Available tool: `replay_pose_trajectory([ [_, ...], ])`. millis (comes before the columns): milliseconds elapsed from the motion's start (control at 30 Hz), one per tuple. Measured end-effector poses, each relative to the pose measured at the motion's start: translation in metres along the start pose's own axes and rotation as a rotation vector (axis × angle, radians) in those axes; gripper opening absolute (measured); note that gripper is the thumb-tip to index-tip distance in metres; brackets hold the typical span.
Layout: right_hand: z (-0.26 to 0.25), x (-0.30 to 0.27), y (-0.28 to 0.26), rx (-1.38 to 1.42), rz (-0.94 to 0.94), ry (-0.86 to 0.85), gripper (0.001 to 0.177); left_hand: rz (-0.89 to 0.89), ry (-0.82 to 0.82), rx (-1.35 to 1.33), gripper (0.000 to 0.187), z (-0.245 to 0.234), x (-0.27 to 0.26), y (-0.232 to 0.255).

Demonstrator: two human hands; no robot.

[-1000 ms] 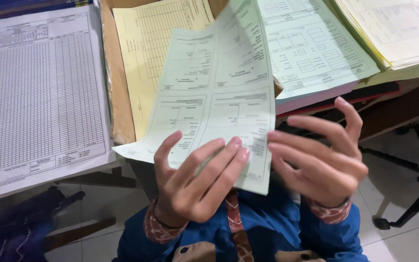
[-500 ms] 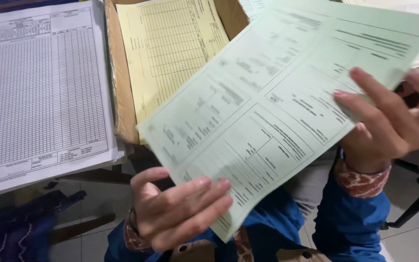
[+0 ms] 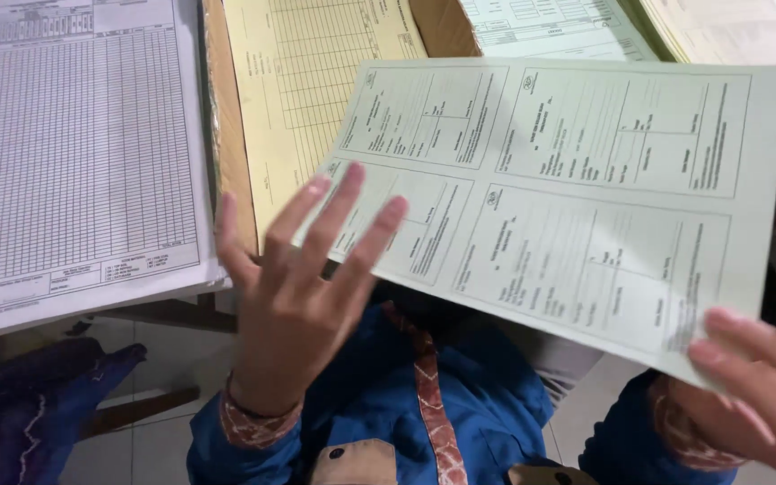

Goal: Sort and inspect printed forms by flipping through pages and moving them between stacks and boxes

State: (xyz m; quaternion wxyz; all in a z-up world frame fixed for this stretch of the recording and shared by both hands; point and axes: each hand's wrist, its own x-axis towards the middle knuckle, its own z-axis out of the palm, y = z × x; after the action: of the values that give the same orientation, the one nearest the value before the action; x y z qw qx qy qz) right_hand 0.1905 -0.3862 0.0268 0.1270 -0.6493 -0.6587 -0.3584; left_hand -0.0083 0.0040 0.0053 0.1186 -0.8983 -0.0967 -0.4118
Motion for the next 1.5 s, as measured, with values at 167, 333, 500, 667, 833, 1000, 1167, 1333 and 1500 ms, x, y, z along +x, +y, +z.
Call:
replay_pose_trajectory([
  [167, 0.01, 0.091, -0.021, -0.033, -0.862, -0.259, 0.046, 0.057, -0.062, -0.004, 0.058, 0.014, -0.003, 0.001],
  [333, 0.065, 0.121, -0.111, -0.007, -0.001, 0.279, 0.012, -0.074, 0.074, 0.333, 0.037, 0.013, 0.008, -0.009],
  [500, 0.087, 0.181, -0.137, 0.191, 0.068, 0.323, 0.015, -0.171, -0.035, 0.302, 0.051, 0.0, -0.002, -0.01],
  [667, 0.127, 0.208, -0.126, 0.184, -0.036, 0.29, 0.027, -0.207, 0.019, 0.085, 0.076, -0.042, -0.005, -0.016],
  [833, 0.139, 0.206, -0.103, 0.324, 0.072, 0.285, 0.038, -0.247, 0.052, -0.129, 0.081, -0.05, -0.017, -0.035],
  [1000, 0.148, 0.156, -0.048, 0.231, 0.338, 0.21, 0.08, -0.264, -0.06, -0.022, 0.1, -0.038, -0.036, -0.046],
  [1167, 0.167, 0.142, -0.024, 0.18, 0.453, 0.115, 0.092, -0.282, -0.115, 0.082, 0.08, -0.021, -0.035, -0.038],
  [1333, 0.175, 0.134, -0.017, 0.221, 0.501, 0.23, 0.102, -0.296, -0.062, 0.091, 0.08, -0.021, -0.034, -0.036],
  [1500, 0.17, 0.145, -0.025, 0.311, 0.506, 0.198, 0.098, -0.287, -0.075, 0.064, 0.074, -0.021, -0.031, -0.035],
])
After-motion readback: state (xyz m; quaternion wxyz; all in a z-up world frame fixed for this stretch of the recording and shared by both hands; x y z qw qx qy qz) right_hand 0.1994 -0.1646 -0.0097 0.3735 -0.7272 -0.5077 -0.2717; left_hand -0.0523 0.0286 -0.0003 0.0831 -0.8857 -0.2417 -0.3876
